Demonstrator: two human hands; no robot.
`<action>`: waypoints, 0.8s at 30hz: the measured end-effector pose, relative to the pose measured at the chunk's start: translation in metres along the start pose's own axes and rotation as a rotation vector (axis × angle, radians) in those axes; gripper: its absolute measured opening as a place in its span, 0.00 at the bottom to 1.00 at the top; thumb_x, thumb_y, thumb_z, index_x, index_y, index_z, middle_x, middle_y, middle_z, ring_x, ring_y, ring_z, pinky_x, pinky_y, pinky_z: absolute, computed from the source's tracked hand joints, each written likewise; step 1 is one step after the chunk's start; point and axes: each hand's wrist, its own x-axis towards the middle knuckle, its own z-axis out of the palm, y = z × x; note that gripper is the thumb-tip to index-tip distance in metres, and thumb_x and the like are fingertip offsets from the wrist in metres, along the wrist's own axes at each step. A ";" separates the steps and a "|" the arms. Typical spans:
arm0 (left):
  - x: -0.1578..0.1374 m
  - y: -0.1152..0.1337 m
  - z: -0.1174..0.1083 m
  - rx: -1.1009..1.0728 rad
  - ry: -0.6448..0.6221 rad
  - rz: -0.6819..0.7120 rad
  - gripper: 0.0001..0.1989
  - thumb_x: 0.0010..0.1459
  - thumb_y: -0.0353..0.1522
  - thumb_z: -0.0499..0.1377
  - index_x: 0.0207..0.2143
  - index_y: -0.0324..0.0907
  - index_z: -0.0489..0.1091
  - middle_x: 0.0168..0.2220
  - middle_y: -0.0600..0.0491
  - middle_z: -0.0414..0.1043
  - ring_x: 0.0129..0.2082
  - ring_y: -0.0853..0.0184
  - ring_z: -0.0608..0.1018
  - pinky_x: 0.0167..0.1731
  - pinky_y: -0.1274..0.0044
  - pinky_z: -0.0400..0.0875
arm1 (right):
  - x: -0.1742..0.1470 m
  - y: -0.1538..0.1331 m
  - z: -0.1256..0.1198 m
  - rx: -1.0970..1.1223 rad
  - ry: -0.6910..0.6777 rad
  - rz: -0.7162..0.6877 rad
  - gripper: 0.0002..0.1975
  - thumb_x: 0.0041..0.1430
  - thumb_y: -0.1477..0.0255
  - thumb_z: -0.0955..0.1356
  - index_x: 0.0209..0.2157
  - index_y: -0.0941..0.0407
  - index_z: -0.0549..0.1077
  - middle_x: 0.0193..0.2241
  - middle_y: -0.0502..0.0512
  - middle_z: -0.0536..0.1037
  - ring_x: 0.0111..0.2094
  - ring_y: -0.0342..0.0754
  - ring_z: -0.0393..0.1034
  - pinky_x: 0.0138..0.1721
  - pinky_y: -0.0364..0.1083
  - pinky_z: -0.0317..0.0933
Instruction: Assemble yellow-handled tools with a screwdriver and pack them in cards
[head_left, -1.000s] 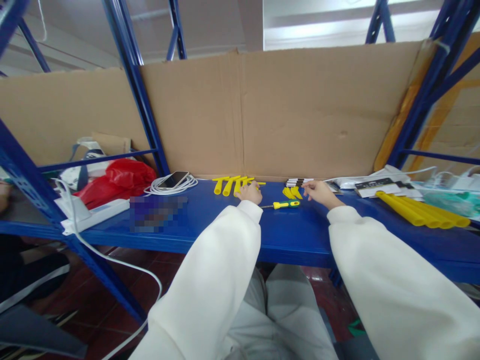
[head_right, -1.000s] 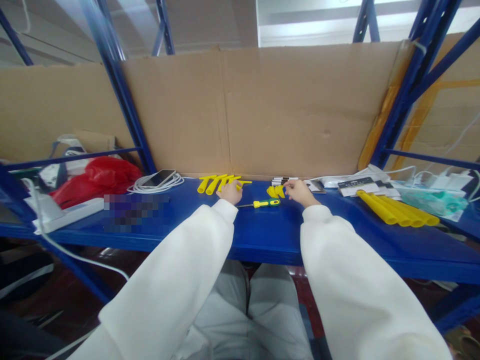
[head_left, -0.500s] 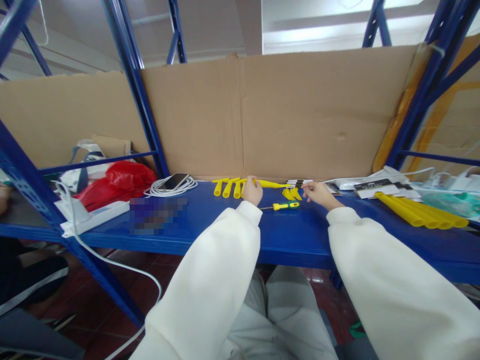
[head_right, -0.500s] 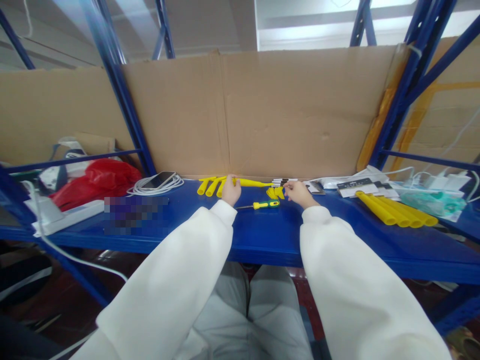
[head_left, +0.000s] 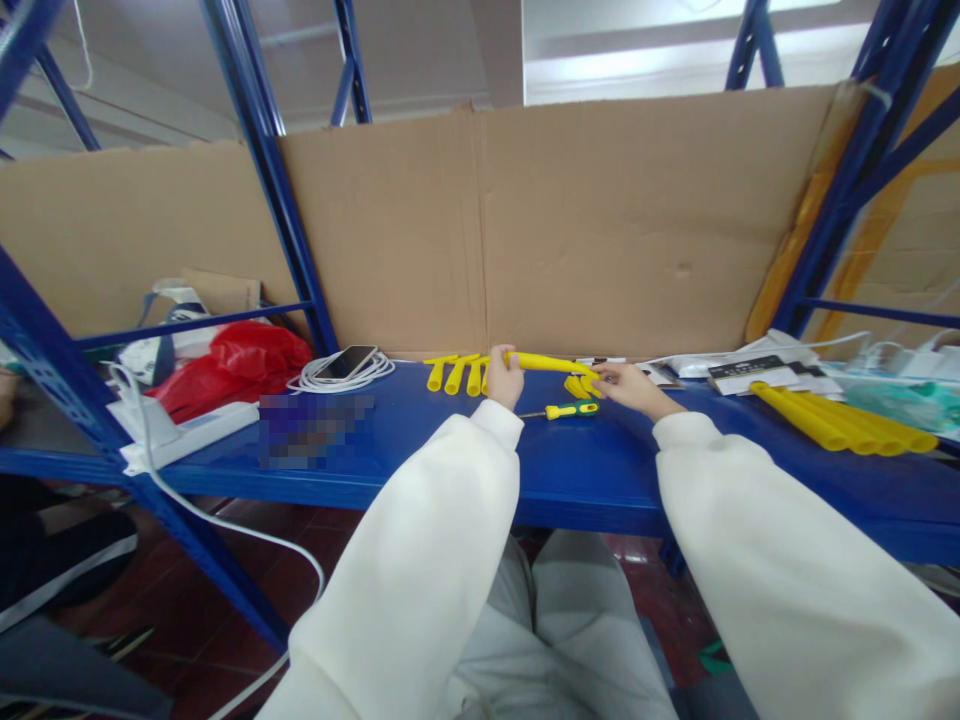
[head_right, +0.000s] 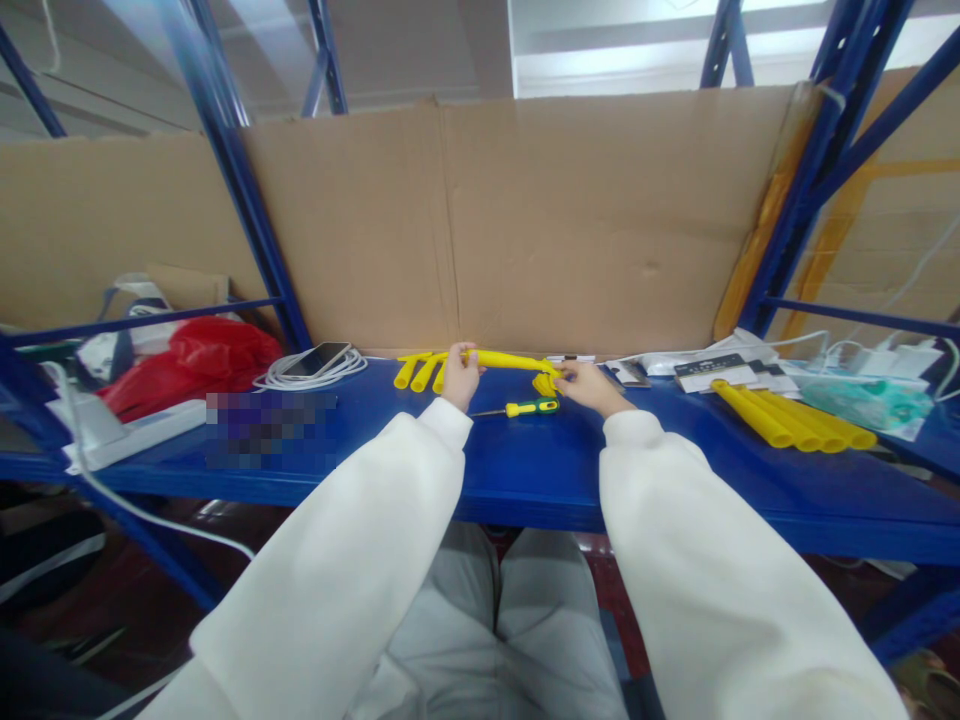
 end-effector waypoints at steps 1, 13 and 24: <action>-0.001 0.002 0.000 -0.066 -0.008 -0.011 0.13 0.65 0.26 0.49 0.50 0.42 0.65 0.46 0.49 0.75 0.35 0.71 0.80 0.40 0.78 0.74 | 0.000 0.000 0.000 -0.016 0.021 -0.025 0.18 0.54 0.76 0.68 0.47 0.61 0.78 0.38 0.59 0.83 0.29 0.47 0.77 0.34 0.43 0.71; -0.026 0.013 -0.011 0.406 -0.294 0.232 0.12 0.56 0.29 0.62 0.44 0.44 0.71 0.47 0.50 0.76 0.50 0.61 0.76 0.52 0.70 0.68 | 0.003 0.002 -0.005 -0.062 0.143 -0.115 0.16 0.58 0.75 0.67 0.47 0.59 0.79 0.48 0.59 0.80 0.51 0.56 0.74 0.56 0.55 0.65; -0.025 0.012 -0.009 0.468 -0.325 0.316 0.13 0.58 0.28 0.59 0.46 0.42 0.72 0.48 0.47 0.77 0.50 0.60 0.77 0.50 0.73 0.70 | -0.007 -0.033 0.014 -0.124 0.013 -0.257 0.18 0.58 0.76 0.66 0.50 0.57 0.78 0.47 0.59 0.80 0.42 0.51 0.78 0.49 0.50 0.69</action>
